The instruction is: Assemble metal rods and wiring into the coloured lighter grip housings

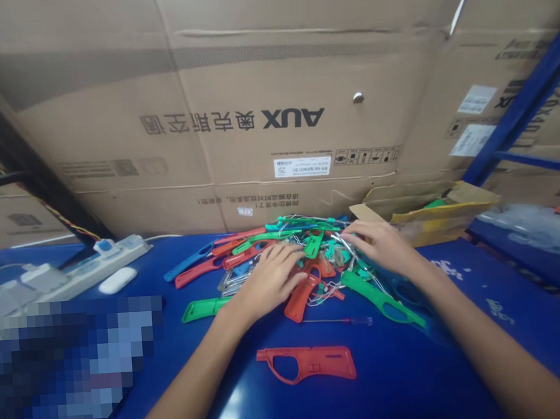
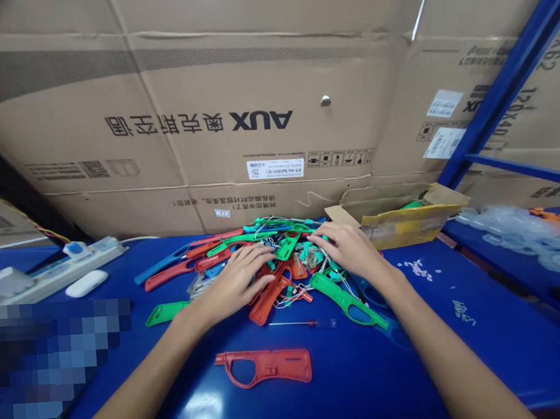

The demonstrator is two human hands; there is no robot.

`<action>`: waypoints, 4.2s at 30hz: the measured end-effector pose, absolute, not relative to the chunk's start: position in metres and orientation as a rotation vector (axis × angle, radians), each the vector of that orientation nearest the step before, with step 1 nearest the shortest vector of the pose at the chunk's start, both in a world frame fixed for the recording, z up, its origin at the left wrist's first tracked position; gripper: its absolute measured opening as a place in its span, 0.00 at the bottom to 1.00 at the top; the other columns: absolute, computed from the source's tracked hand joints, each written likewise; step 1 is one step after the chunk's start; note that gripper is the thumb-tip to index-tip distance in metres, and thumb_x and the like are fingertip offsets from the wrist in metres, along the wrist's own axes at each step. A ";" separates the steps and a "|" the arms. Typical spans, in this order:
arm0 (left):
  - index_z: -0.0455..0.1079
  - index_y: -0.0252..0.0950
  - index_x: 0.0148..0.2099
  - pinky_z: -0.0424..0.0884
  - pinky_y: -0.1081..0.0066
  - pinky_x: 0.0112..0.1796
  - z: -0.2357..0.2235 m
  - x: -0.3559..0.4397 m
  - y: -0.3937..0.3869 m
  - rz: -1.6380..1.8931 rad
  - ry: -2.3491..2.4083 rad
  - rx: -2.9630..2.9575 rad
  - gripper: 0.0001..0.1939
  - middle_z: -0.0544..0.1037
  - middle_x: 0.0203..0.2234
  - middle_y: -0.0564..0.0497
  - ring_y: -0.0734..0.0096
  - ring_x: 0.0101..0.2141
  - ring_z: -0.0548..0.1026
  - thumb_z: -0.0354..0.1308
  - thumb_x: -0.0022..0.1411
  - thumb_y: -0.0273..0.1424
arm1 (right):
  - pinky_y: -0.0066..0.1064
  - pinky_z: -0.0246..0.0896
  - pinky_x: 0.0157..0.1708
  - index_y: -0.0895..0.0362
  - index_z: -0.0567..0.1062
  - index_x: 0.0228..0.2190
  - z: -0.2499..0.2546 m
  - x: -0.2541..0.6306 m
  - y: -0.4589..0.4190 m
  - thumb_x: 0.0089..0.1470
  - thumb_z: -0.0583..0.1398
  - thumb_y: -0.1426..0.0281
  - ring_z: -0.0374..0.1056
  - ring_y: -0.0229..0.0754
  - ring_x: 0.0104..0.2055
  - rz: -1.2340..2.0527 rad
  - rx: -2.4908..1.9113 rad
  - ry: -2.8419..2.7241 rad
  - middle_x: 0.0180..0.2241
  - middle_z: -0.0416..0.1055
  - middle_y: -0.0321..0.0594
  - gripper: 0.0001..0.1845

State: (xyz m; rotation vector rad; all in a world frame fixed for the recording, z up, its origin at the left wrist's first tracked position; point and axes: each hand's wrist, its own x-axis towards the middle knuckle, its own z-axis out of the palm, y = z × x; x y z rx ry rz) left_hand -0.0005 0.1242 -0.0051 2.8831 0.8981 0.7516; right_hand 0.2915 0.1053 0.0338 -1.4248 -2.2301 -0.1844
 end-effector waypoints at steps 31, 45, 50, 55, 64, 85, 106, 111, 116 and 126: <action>0.68 0.41 0.57 0.63 0.47 0.61 -0.001 0.000 0.124 0.815 0.820 2.848 0.13 0.77 0.54 0.47 0.55 0.58 0.70 0.54 0.73 0.31 | 0.34 0.57 0.32 0.55 0.78 0.36 0.039 0.292 0.092 0.62 0.57 0.54 0.73 0.50 0.35 0.007 -1.853 -1.677 0.29 0.78 0.45 0.19; 0.65 0.41 0.61 0.65 0.52 0.58 0.020 0.014 0.101 1.176 0.712 2.742 0.15 0.76 0.55 0.44 0.58 0.57 0.71 0.52 0.75 0.35 | 0.26 0.42 0.18 0.54 0.63 0.18 0.035 0.254 0.084 0.58 0.55 0.40 0.47 0.31 0.16 0.955 -1.346 -1.741 0.14 0.54 0.26 0.33; 0.68 0.39 0.58 0.67 0.53 0.53 0.018 0.017 0.101 1.068 0.721 2.893 0.16 0.79 0.50 0.46 0.56 0.50 0.73 0.56 0.73 0.39 | 0.26 0.40 0.17 0.54 0.62 0.18 0.032 0.252 0.083 0.59 0.55 0.42 0.45 0.30 0.15 1.040 -1.307 -1.718 0.13 0.52 0.25 0.32; 0.71 0.38 0.53 0.66 0.55 0.50 0.019 0.021 0.099 1.155 0.723 2.900 0.10 0.81 0.46 0.48 0.60 0.46 0.74 0.54 0.74 0.32 | 0.26 0.42 0.17 0.54 0.65 0.20 0.037 0.249 0.079 0.60 0.55 0.43 0.48 0.31 0.14 1.056 -1.317 -1.738 0.13 0.56 0.26 0.30; 0.70 0.40 0.56 0.70 0.58 0.48 0.008 0.024 0.103 1.358 0.915 2.554 0.11 0.82 0.45 0.47 0.59 0.46 0.77 0.53 0.74 0.31 | 0.28 0.47 0.23 0.56 0.66 0.19 0.032 0.249 0.078 0.64 0.57 0.50 0.54 0.32 0.20 0.942 -1.300 -1.938 0.17 0.60 0.29 0.29; 0.62 0.40 0.65 0.79 0.61 0.38 0.002 0.015 0.108 0.961 0.914 2.647 0.20 0.84 0.45 0.47 0.57 0.41 0.83 0.54 0.73 0.29 | 0.38 0.70 0.45 0.52 0.74 0.45 0.032 0.247 0.074 0.60 0.64 0.61 0.75 0.44 0.43 0.861 -1.069 -1.894 0.40 0.78 0.38 0.14; 0.66 0.38 0.54 0.74 0.61 0.47 0.014 0.015 0.104 1.093 0.653 2.624 0.08 0.75 0.46 0.46 0.63 0.47 0.75 0.51 0.75 0.30 | 0.36 0.70 0.43 0.52 0.72 0.44 0.031 0.247 0.078 0.63 0.62 0.63 0.76 0.43 0.41 0.658 -1.058 -1.923 0.41 0.79 0.38 0.10; 0.68 0.39 0.53 0.76 0.63 0.42 0.016 0.014 0.102 1.121 0.850 2.696 0.12 0.79 0.45 0.47 0.61 0.43 0.78 0.53 0.74 0.38 | 0.41 0.68 0.51 0.52 0.76 0.46 0.032 0.255 0.080 0.61 0.63 0.64 0.75 0.47 0.48 0.560 -1.133 -2.039 0.45 0.80 0.40 0.12; 0.72 0.41 0.57 0.75 0.67 0.39 0.021 0.007 0.106 1.192 0.928 2.787 0.14 0.79 0.44 0.48 0.66 0.41 0.79 0.49 0.77 0.34 | 0.44 0.66 0.52 0.52 0.79 0.47 0.033 0.267 0.087 0.58 0.65 0.62 0.75 0.49 0.50 0.553 -1.187 -2.043 0.47 0.80 0.41 0.15; 0.74 0.38 0.51 0.76 0.60 0.46 0.022 -0.004 0.118 1.238 0.870 2.774 0.12 0.82 0.45 0.46 0.61 0.45 0.79 0.51 0.75 0.32 | 0.38 0.70 0.38 0.55 0.82 0.43 0.031 0.270 0.088 0.61 0.62 0.59 0.76 0.45 0.36 0.574 -1.221 -1.964 0.35 0.82 0.40 0.16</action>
